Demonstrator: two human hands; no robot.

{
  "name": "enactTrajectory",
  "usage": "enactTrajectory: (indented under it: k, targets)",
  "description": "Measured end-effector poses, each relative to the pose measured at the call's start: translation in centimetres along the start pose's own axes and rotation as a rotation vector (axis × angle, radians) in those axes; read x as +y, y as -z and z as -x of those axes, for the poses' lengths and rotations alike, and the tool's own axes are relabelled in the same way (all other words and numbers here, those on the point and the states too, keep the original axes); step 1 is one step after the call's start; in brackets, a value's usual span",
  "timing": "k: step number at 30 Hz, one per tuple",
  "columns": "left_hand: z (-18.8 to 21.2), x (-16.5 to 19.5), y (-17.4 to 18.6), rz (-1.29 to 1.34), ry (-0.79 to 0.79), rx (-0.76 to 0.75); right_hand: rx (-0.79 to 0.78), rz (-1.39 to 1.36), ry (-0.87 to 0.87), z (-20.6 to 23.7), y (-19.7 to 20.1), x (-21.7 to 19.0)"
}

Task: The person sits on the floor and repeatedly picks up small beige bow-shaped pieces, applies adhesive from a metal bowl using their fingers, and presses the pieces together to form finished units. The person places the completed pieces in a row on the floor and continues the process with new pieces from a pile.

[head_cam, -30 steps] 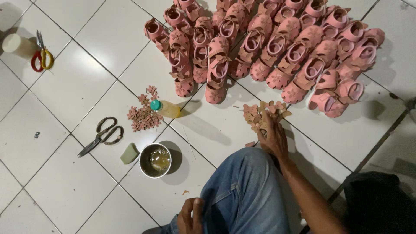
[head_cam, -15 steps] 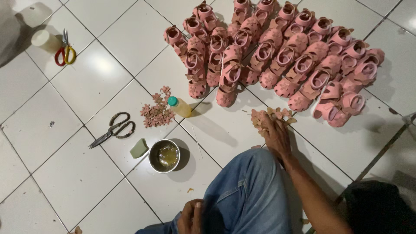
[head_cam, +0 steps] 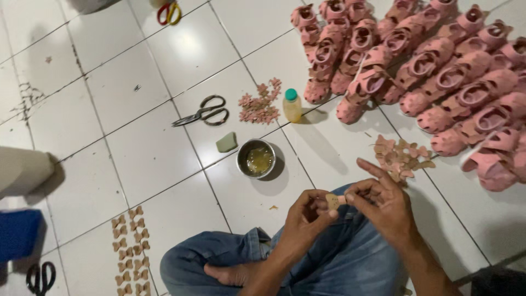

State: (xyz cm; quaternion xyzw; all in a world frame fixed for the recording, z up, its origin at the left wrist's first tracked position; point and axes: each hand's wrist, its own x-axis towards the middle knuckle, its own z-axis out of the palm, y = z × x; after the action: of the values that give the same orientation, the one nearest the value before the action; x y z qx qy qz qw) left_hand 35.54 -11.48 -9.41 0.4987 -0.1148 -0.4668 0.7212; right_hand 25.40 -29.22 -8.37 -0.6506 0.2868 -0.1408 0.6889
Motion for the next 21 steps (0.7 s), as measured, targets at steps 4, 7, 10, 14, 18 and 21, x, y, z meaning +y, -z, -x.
enactTrajectory:
  k: [4,7,10,14,18,21]
  targets:
    - [2.9,2.2,1.2,-0.204,-0.069,0.069,-0.222,-0.127,0.039,1.5,-4.0,1.8]
    - [6.2,3.3,4.2,-0.551,-0.131,0.13,-0.322,-0.354,-0.123,2.1,-6.4,3.7]
    - [8.4,3.5,7.5,-0.494,-0.106,0.124,-0.397,-0.347,-0.279,1.6,-9.0,5.0]
    - [10.3,2.9,12.7,-0.316,-0.021,0.313,-0.267,0.547,0.279,-1.8,-14.6,5.3]
    - [11.7,2.7,18.4,-0.129,-0.004,0.434,-0.275,1.026,0.611,-9.0,-21.4,5.1]
    - [12.3,3.0,21.8,0.03,-0.042,0.516,-0.375,1.211,0.637,-12.9,-25.9,5.0]
